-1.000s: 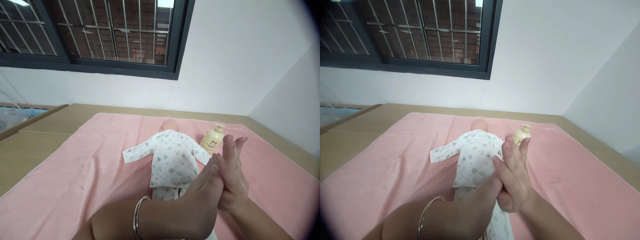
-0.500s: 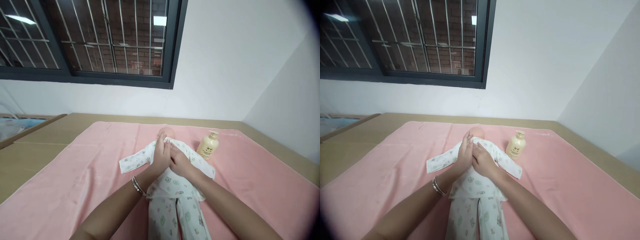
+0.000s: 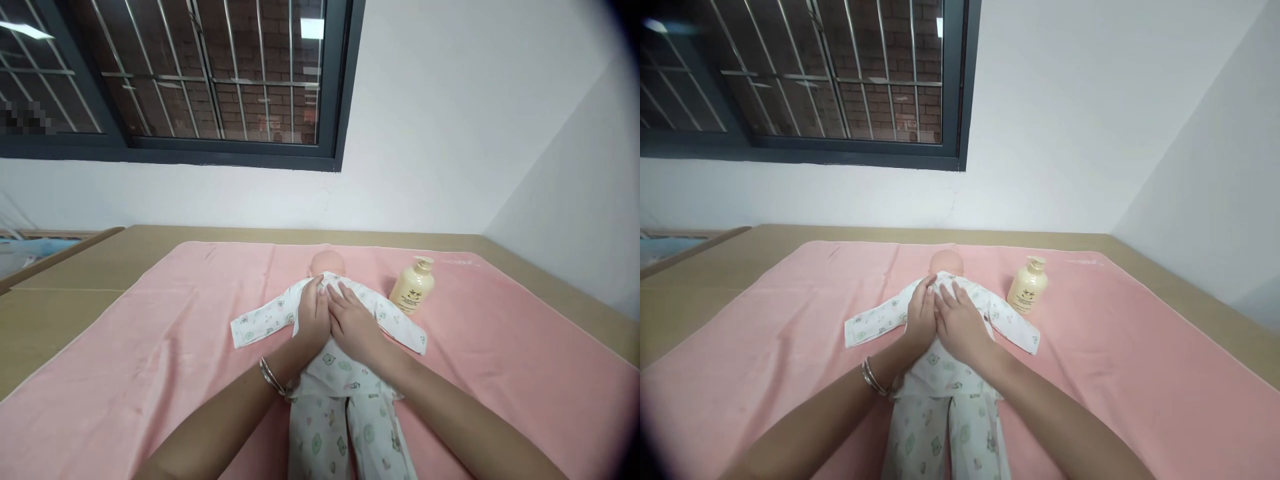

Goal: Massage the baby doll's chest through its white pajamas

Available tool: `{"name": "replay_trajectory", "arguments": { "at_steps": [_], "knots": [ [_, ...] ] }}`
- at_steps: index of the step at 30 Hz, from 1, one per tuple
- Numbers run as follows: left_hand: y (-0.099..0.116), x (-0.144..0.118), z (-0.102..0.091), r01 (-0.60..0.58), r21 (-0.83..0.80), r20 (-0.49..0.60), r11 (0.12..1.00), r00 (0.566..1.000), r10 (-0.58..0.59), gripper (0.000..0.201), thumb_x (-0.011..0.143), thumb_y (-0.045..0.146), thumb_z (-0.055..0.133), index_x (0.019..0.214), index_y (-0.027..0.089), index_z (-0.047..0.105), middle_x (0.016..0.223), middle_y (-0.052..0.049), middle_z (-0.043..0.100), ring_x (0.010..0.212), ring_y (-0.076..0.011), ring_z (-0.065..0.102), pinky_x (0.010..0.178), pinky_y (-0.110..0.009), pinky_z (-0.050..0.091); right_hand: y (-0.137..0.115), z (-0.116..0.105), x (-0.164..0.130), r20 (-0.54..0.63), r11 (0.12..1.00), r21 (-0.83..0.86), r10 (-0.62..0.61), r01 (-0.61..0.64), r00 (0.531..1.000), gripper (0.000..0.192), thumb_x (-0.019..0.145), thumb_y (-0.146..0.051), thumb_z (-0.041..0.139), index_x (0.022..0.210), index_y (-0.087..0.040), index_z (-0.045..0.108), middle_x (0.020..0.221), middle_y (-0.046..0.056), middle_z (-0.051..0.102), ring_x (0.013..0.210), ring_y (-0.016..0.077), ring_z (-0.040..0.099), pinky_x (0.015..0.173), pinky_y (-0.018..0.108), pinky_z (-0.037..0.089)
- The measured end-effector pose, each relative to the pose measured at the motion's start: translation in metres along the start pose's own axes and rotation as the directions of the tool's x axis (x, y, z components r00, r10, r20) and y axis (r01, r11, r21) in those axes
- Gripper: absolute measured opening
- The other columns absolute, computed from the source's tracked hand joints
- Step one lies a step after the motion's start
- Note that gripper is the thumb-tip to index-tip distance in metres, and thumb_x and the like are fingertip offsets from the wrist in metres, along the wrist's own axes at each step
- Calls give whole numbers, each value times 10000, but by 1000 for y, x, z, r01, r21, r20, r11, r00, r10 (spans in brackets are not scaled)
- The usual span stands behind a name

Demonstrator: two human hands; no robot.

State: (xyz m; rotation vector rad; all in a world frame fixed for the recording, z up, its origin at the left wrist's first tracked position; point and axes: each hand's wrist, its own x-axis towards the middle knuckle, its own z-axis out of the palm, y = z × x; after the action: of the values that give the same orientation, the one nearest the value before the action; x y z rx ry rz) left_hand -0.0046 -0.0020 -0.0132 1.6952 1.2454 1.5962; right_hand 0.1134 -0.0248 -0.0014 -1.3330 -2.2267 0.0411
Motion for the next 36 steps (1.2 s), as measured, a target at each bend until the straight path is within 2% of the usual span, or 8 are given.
{"name": "replay_trajectory", "arguments": {
  "at_steps": [4, 8, 11, 18, 22, 27, 31, 36],
  "knots": [
    [-1, -1, 1, -34, -15, -6, 999, 999, 34, 367, 980, 361, 334, 1231, 189, 539, 1259, -99, 597, 1202, -217, 531, 1060, -413, 392, 18, -6, 10, 61, 994, 77, -86, 82, 994, 446, 952, -268, 389, 1390, -275, 471, 1476, 39, 427, 1429, 258, 251, 1149, 546, 225],
    [-1, -2, 0, -49, 6, 15, 999, 999, 49, 365, 982, 357, 330, 1245, 196, 525, 1280, -92, 583, 1215, -212, 516, 1063, -405, 385, 41, -4, 19, -7, 990, 79, 118, -117, 993, 470, 970, -362, 364, 1387, -174, 470, 1460, 120, 442, 1373, 255, 370, 1122, 490, 294],
    [-2, -3, 0, -45, 22, 12, 999, 999, 45, 366, 981, 355, 328, 1241, 191, 527, 1271, -96, 586, 1209, -213, 520, 1061, -405, 386, 31, -3, 14, -56, 982, 11, 186, -186, 981, 472, 966, -327, 347, 1365, -119, 490, 1401, 155, 505, 1333, 278, 420, 1104, 490, 322],
    [-5, -2, 1, -71, 19, 3, 997, 997, 71, 371, 974, 365, 341, 1233, 185, 536, 1256, -101, 595, 1195, -214, 535, 1050, -399, 400, 17, -7, 10, 33, 996, 68, -66, 64, 997, 439, 968, -282, 342, 1380, -229, 483, 1483, 45, 420, 1431, 237, 248, 1156, 482, 238],
    [-5, -2, 0, -70, 60, 10, 996, 998, 70, 353, 965, 343, 363, 1234, 193, 534, 1266, -98, 587, 1206, -223, 523, 1053, -410, 393, 31, -7, 18, 36, 994, 20, 103, -103, 994, 499, 979, -400, 337, 1414, -176, 431, 1499, 112, 385, 1410, 257, 297, 1150, 474, 229],
    [-7, 0, -1, -102, 171, -8, 980, 995, 104, 296, 922, 219, 382, 1158, 192, 558, 1172, -95, 605, 1132, -227, 541, 1017, -423, 416, 14, -6, 9, -60, 934, -200, 289, -295, 956, 547, 973, -404, 325, 1375, -58, 453, 1371, 232, 508, 1332, 307, 416, 1105, 461, 277],
    [-7, 2, 0, -138, 254, -3, 957, 990, 144, 333, 853, 105, 371, 1104, 196, 571, 1113, -91, 589, 1108, -230, 529, 1009, -436, 423, -1, -9, 1, -85, 921, -260, 278, -290, 957, 517, 990, -378, 254, 1303, -73, 529, 1262, 224, 598, 1254, 308, 497, 1041, 430, 354],
    [-11, 6, 1, -115, 352, 41, 929, 993, 107, 371, 838, 127, 406, 1171, 143, 569, 1201, -141, 563, 1186, -264, 507, 1049, -457, 402, 13, -10, 7, -50, 957, -134, 254, -259, 966, 482, 971, -390, 323, 1315, -114, 516, 1362, 166, 539, 1303, 277, 448, 1055, 399, 363]
  ]
}}
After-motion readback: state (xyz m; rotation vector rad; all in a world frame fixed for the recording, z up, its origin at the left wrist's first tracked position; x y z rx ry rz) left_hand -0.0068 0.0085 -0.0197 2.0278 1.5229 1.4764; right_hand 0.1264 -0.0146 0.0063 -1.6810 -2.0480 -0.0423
